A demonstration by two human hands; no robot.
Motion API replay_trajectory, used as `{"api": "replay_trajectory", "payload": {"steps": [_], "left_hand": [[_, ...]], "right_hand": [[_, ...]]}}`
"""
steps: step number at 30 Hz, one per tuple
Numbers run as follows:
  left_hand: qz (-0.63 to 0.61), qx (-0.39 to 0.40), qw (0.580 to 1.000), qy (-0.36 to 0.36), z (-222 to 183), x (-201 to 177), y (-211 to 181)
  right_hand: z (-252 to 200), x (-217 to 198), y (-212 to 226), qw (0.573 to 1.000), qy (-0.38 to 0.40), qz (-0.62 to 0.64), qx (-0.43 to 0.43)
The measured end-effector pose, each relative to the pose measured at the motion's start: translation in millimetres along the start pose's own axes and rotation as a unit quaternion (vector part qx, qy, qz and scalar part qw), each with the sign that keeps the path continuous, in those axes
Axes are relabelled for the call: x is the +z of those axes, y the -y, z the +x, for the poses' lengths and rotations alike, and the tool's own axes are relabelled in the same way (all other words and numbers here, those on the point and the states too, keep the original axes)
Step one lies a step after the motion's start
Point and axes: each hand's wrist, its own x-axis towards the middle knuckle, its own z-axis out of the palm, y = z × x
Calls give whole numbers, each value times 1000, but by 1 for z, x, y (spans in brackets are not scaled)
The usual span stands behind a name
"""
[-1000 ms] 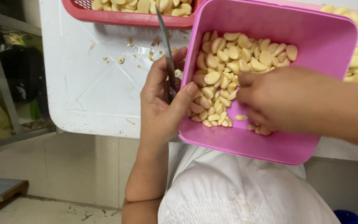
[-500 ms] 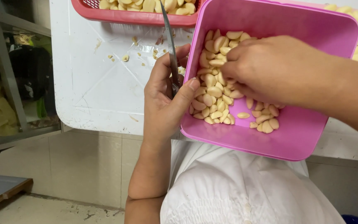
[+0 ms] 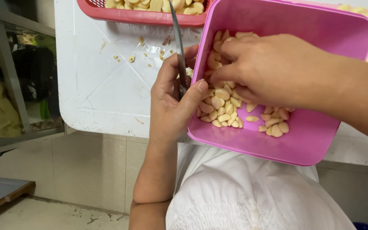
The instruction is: Sorting and trimming peeled garlic cloves in a food preparation setting
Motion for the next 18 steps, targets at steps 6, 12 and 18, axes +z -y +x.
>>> {"api": "replay_trajectory", "payload": {"steps": [6, 12, 18], "left_hand": [[10, -14, 1000, -5, 0, 2, -6], [1, 3, 1000, 6, 1, 0, -4], [5, -1, 1000, 6, 1, -1, -3]], "right_hand": [[2, 11, -2, 993, 88, -59, 47], [-5, 11, -17, 989, 138, -32, 44], [-9, 1, -22, 977, 181, -36, 103]]}}
